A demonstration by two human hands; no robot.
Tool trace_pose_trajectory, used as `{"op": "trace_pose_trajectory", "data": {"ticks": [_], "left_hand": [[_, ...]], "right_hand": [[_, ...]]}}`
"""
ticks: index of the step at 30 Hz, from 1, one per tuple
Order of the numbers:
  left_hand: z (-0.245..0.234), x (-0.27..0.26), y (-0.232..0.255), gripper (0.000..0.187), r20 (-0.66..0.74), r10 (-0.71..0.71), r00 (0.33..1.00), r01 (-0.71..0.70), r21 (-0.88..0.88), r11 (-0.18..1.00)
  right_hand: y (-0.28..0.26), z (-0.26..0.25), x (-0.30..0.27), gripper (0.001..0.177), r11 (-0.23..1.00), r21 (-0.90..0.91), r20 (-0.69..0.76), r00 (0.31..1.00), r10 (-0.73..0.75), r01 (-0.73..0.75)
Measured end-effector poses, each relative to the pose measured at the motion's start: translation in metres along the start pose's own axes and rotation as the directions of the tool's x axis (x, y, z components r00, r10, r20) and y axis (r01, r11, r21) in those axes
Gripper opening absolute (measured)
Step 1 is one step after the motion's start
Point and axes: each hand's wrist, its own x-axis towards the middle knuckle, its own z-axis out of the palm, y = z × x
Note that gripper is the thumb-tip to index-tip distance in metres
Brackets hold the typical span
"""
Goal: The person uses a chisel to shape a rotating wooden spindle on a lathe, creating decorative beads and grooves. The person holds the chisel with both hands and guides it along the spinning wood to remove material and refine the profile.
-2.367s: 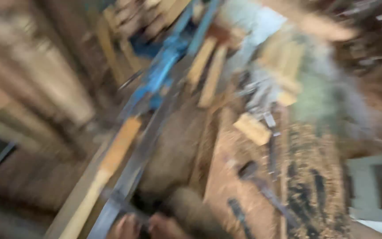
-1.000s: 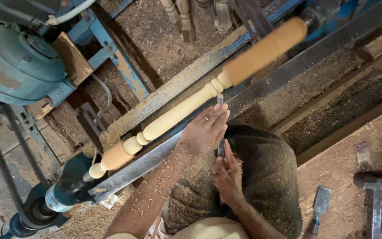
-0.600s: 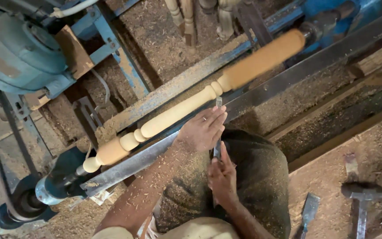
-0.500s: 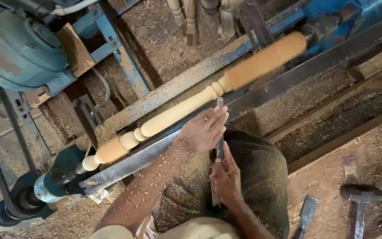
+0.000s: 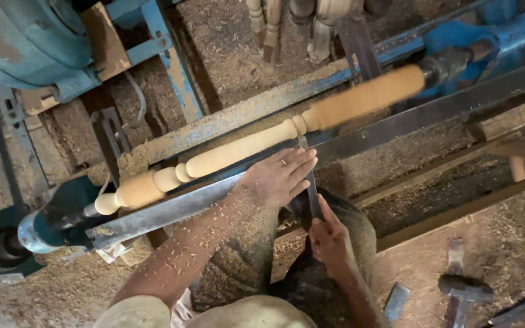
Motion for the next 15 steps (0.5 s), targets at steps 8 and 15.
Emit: {"op": "trace_pose_trajectory", "data": {"ticks": [8, 15], "left_hand": [[0.002, 0.005, 0.003, 0.062, 0.205, -0.028, 0.978, 0.015, 0.068, 0.998], [-0.006, 0.009, 0.004, 0.064, 0.183, -0.014, 0.983, 0.001, 0.074, 0.997]], "right_hand": [[-0.03, -0.032, 0.014, 0.062, 0.964, -0.254, -0.05, 0.996, 0.073, -0.084], [-0.058, -0.062, 0.025, 0.064, 0.896, -0.433, 0.02, 0.992, 0.121, -0.101]]}}
